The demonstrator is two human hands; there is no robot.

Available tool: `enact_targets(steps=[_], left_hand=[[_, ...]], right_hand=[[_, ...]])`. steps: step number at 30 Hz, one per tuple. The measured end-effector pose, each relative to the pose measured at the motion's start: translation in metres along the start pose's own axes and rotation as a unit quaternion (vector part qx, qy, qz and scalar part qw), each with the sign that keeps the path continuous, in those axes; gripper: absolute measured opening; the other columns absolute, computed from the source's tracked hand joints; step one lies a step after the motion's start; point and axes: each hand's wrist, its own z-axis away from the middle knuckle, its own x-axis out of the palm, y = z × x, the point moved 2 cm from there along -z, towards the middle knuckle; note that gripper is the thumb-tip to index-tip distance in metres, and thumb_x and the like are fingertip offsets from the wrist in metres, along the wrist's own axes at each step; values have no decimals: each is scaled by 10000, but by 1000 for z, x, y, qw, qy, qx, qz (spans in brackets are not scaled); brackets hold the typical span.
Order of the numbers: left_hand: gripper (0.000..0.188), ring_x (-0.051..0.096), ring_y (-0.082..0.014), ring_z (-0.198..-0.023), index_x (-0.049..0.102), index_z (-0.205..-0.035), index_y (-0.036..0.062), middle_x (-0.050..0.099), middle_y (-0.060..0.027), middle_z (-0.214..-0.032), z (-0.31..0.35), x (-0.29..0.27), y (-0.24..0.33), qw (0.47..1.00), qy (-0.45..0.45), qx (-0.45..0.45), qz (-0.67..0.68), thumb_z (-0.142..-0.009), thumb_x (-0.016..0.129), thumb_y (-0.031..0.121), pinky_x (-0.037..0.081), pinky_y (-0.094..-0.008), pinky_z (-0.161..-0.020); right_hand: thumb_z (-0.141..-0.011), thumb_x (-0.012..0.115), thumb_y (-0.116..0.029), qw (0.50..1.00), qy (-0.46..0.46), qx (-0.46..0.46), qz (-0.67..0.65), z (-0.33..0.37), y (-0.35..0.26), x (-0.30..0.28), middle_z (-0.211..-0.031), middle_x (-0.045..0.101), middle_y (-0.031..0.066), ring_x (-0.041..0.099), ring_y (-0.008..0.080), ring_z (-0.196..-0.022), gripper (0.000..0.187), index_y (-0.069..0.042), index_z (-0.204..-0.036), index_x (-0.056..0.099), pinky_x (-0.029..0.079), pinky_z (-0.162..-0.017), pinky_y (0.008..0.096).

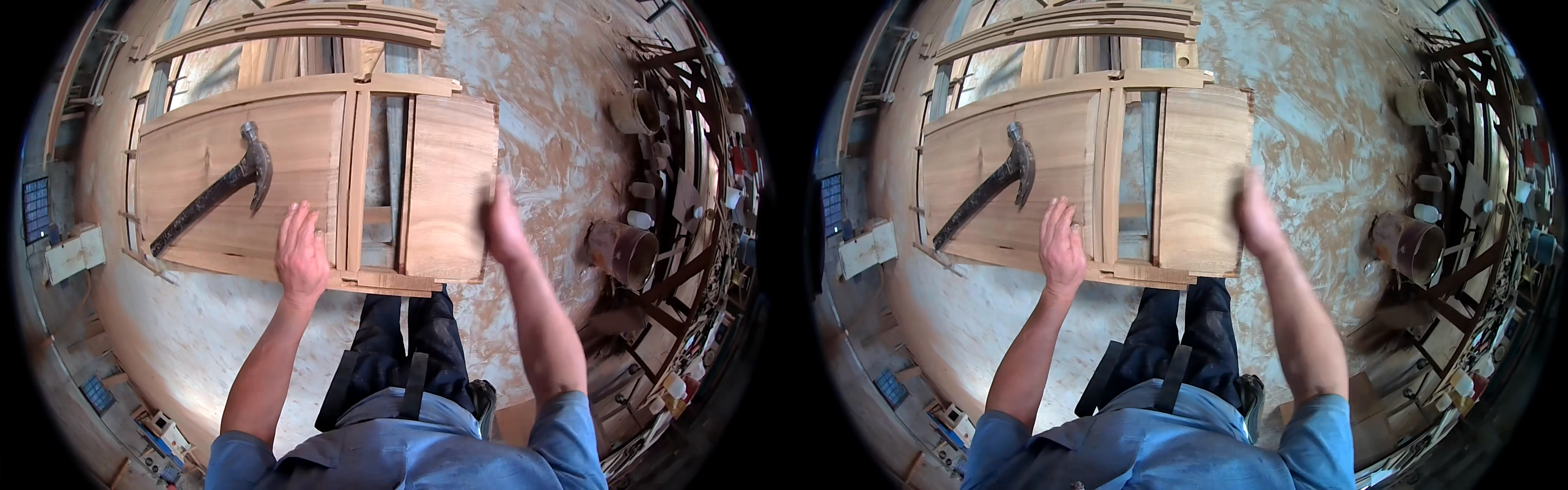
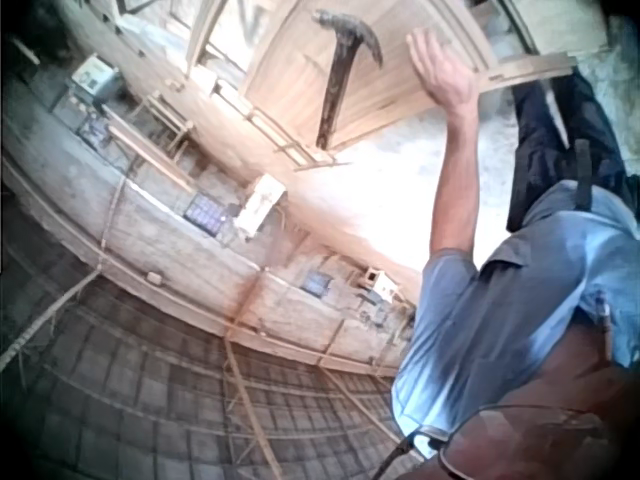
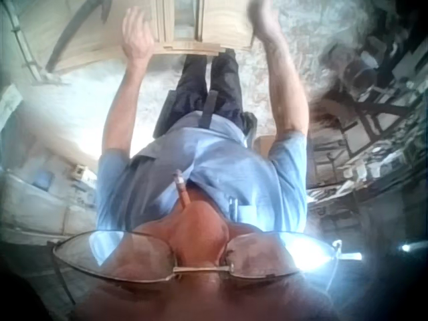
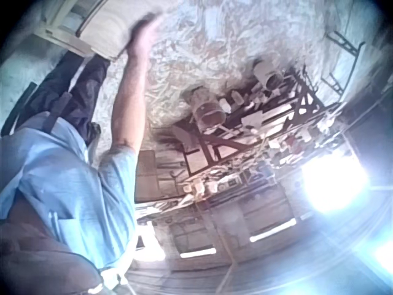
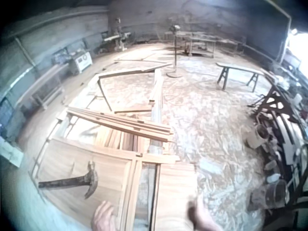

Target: The person applies glue to wooden pieces and uses a hammer to assemble them into a larger wooden structure. They repeatedly pick up pieces, apply adhesive, and hammer them into place on a workbench.

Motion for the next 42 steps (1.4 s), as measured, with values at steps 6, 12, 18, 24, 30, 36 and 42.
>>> enact_targets(steps=[6,12,18,24,30,36,42], left_hand=[[345,487,-388,-1274,592,-1164,-48,565,-195,-1308,-2,-5,0,1000,-7,6,-8,-823,553,-19,391,-454,-1075],[383,471,-386,-1292,578,-1187,-47,551,-189,-1338,0,-4,-1,1000,-6,-5,9,-807,530,-56,370,-456,-1089],[388,465,-389,-1294,569,-1198,-50,543,-190,-1345,0,-3,-1,1000,-8,6,-7,-813,527,-53,362,-461,-1094],[386,441,-388,-1315,562,-1214,-49,530,-190,-1360,0,-3,-1,1000,-20,-7,3,-830,520,-35,346,-463,-1105],[405,439,-398,-1314,552,-1233,-46,524,-198,-1364,1,-2,0,1000,-26,3,-7,-830,518,-35,341,-466,-1108],[421,446,-414,-1302,551,-1237,-46,521,-210,-1360,1,1,2,999,-21,21,-28,-817,523,-45,345,-478,-1102],[417,453,-419,-1293,570,-1219,-49,530,-213,-1344,0,3,3,999,-18,22,-41,-804,533,-65,357,-481,-1092]], right_hand=[[-1007,226,-599,989,-64,-73,113,-7,14,26,-1544,255,252,228,328,-1449,833,79,-1490,200,220,-1177,430],[-977,230,-664,995,22,-96,14,-6,-10,24,-1513,300,270,322,361,-1399,903,54,-1513,113,265,-1161,445],[-1002,357,-582,994,-69,-73,-29,-12,7,59,-1516,326,223,296,255,-1406,842,103,-1475,231,229,-1165,361],[-968,576,-434,986,-114,-4,-123,-6,-5,48,-1331,541,217,536,261,-1220,664,90,-1354,440,419,-1053,373],[-957,603,-408,992,-40,26,-119,-4,-9,56,-1269,578,235,598,263,-1130,628,120,-1278,490,492,-970,404],[-962,587,-423,989,-37,7,-147,0,-7,63,-1213,605,251,632,300,-1065,628,131,-1245,501,526,-912,442],[-976,558,-406,985,-21,-4,-173,-1,-3,69,-1198,610,257,637,315,-1054,591,128,-1226,508,533,-895,454]])
